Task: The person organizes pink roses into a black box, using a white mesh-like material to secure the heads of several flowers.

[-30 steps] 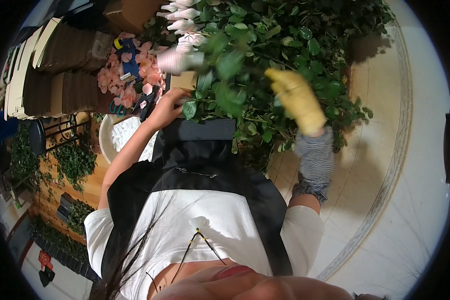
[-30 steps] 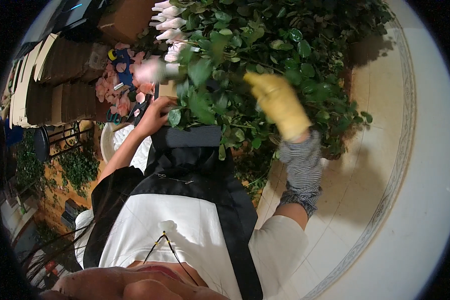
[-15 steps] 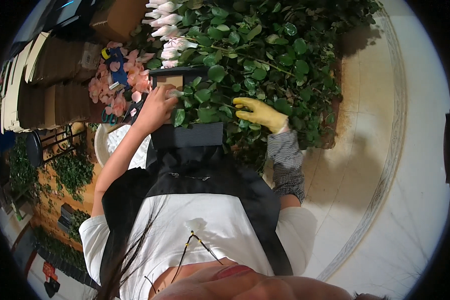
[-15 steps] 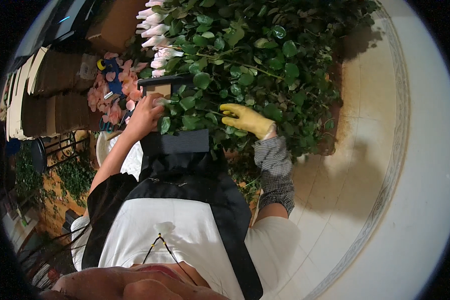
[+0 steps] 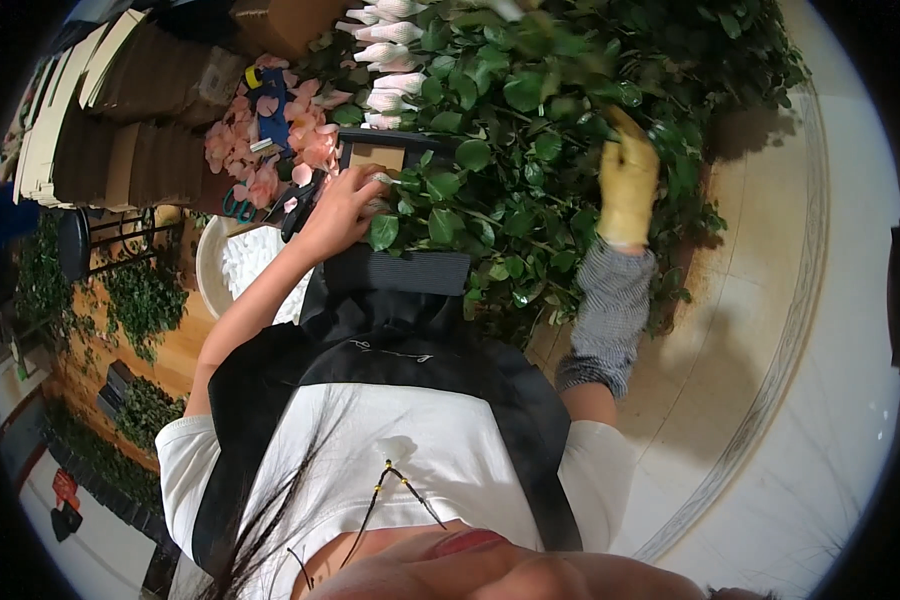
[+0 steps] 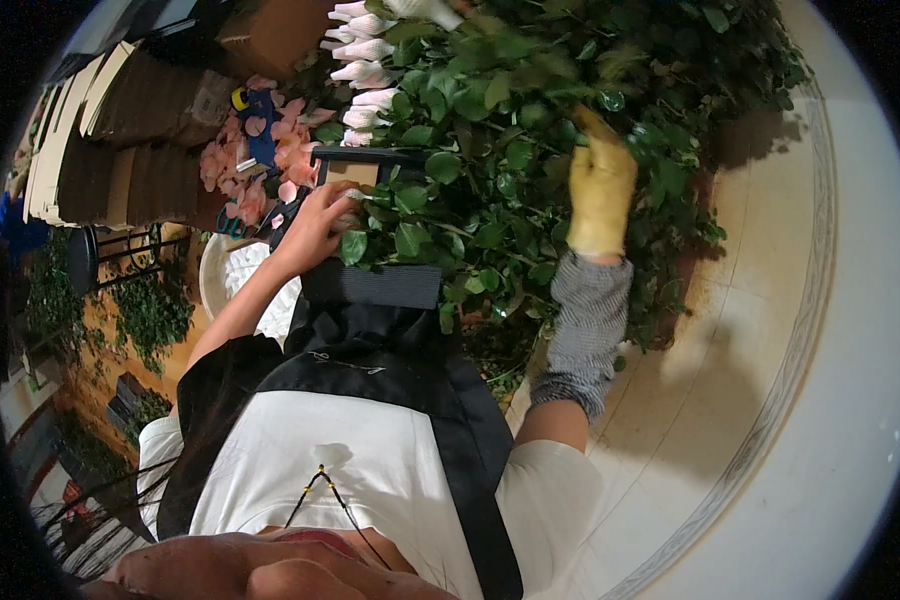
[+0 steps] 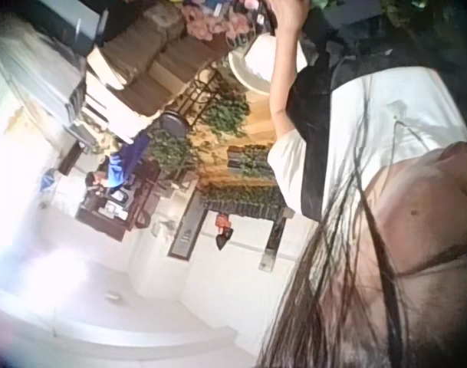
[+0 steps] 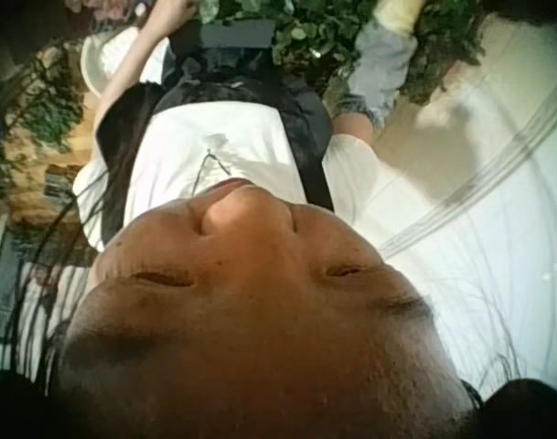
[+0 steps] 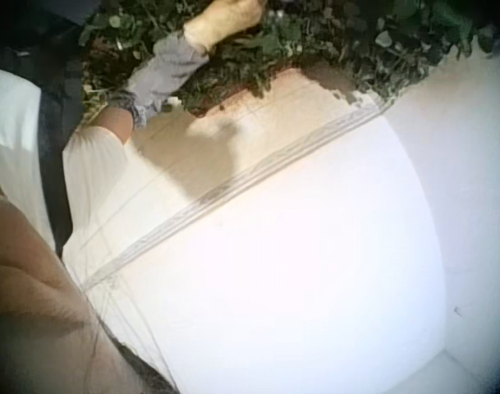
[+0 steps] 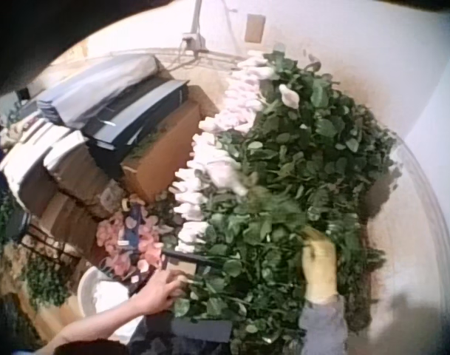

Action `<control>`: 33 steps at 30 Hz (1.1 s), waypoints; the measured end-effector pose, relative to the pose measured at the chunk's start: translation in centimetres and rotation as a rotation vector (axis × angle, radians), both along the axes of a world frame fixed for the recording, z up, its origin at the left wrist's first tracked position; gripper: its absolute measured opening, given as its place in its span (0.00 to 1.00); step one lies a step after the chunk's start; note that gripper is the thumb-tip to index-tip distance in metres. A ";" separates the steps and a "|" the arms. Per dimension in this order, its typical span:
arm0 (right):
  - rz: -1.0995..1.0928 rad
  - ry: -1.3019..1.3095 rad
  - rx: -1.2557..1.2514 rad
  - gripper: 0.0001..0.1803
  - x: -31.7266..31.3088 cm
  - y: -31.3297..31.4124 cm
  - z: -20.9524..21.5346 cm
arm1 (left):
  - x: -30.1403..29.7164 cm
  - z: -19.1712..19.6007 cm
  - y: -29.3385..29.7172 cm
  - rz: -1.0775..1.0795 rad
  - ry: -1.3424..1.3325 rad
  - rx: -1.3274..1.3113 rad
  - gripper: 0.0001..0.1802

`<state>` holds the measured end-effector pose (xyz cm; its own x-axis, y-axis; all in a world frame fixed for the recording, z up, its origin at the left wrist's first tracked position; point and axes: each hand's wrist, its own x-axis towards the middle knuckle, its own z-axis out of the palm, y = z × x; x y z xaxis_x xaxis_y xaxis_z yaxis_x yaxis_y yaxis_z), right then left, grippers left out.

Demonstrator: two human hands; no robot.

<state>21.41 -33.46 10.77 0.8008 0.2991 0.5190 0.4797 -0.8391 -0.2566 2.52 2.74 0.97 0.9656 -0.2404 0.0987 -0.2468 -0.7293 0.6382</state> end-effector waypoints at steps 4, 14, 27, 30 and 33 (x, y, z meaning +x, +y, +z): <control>0.053 -0.001 -0.151 0.22 -4.7 0.7 7.0 | -0.2 0.4 -0.2 0.048 0.058 -0.072 0.38; 0.095 -0.016 -0.159 0.28 -4.1 0.4 4.0 | 0.0 0.2 0.1 0.063 0.036 -0.056 0.39; -0.136 0.201 -0.506 0.09 3.0 1.3 -10.6 | 0.7 0.7 -0.5 -0.010 0.032 0.034 0.36; -0.111 0.142 -0.392 0.08 3.9 1.6 -9.0 | 0.9 0.4 0.0 -0.044 -0.008 0.095 0.36; -0.165 -0.110 -0.359 0.15 3.0 1.6 -2.4 | 0.9 0.4 0.4 -0.070 -0.020 0.213 0.36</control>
